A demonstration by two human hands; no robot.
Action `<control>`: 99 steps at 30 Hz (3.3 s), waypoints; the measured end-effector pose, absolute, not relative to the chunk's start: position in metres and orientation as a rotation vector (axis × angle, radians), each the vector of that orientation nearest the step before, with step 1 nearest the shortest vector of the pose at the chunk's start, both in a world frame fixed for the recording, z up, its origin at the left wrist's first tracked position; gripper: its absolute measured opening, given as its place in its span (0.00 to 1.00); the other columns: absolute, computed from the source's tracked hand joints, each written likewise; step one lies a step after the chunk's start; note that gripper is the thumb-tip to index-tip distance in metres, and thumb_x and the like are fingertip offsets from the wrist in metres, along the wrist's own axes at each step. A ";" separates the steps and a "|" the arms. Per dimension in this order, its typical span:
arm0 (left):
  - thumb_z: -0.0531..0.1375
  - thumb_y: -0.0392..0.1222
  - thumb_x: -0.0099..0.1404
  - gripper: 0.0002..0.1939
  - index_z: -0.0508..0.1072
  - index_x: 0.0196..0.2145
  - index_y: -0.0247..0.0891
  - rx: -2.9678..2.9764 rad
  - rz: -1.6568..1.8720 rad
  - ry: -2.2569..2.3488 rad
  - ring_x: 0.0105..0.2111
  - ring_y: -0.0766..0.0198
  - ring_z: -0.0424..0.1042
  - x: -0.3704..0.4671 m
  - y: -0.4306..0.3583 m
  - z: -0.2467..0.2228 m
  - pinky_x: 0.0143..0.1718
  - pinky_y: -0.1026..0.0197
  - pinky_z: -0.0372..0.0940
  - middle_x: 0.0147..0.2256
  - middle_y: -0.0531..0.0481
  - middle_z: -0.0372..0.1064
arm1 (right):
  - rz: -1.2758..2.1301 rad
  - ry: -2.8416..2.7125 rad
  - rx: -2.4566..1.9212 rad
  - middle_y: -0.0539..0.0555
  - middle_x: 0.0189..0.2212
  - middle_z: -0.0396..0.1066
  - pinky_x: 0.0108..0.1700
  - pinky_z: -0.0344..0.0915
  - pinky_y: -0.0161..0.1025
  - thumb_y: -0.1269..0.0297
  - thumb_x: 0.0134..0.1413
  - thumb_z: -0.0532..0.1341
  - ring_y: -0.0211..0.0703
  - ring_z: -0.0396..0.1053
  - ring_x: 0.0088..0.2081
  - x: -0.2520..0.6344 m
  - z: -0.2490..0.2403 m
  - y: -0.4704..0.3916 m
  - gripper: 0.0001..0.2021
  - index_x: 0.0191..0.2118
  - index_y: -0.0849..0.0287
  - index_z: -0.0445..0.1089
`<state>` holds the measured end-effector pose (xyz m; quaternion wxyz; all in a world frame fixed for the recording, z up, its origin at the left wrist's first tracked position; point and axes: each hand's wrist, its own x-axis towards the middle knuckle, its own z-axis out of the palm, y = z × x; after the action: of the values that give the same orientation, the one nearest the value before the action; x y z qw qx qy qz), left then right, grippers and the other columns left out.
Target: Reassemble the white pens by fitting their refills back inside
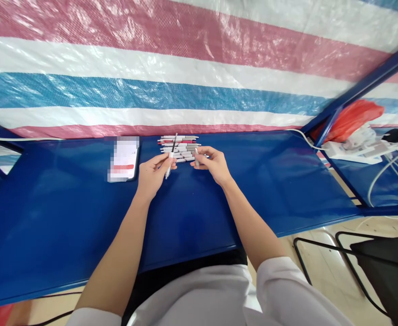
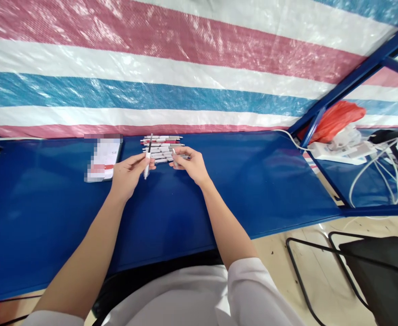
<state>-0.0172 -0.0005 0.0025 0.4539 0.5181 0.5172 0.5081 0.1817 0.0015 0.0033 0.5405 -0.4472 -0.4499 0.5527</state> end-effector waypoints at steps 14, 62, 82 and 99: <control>0.69 0.54 0.55 0.23 0.79 0.44 0.36 1.222 1.194 1.226 0.33 0.55 0.79 -0.017 -0.004 0.008 0.40 0.53 0.74 0.37 0.43 0.79 | 1.462 -0.825 -0.971 0.47 0.32 0.77 0.35 0.76 0.37 0.58 0.40 0.73 0.38 0.78 0.33 0.186 -0.002 -0.002 0.19 0.40 0.55 0.72; 0.63 0.50 0.64 0.15 0.80 0.44 0.40 1.757 0.991 1.195 0.39 0.57 0.77 -0.008 -0.010 0.009 0.43 0.59 0.71 0.42 0.46 0.78 | 1.265 -0.840 -0.925 0.47 0.36 0.76 0.37 0.78 0.36 0.60 0.44 0.71 0.40 0.78 0.38 0.165 0.020 -0.007 0.13 0.35 0.54 0.69; 0.68 0.48 0.58 0.16 0.81 0.40 0.37 1.417 0.853 1.074 0.28 0.62 0.77 0.010 -0.001 0.006 0.35 0.60 0.73 0.34 0.46 0.80 | 1.231 -0.761 -0.943 0.46 0.33 0.74 0.31 0.78 0.32 0.60 0.40 0.73 0.35 0.75 0.33 0.186 0.002 -0.003 0.14 0.35 0.55 0.73; 0.65 0.48 0.60 0.17 0.80 0.46 0.40 1.590 0.742 1.092 0.36 0.59 0.78 0.005 -0.008 0.006 0.44 0.58 0.72 0.39 0.50 0.79 | 1.245 -0.798 -0.909 0.44 0.30 0.73 0.31 0.76 0.33 0.60 0.39 0.73 0.34 0.75 0.30 0.183 0.003 -0.003 0.14 0.32 0.54 0.70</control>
<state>0.0054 -0.0080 0.0059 0.5119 0.6611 0.4538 0.3082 0.1830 -0.0030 0.0026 0.6466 -0.3996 -0.3507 0.5471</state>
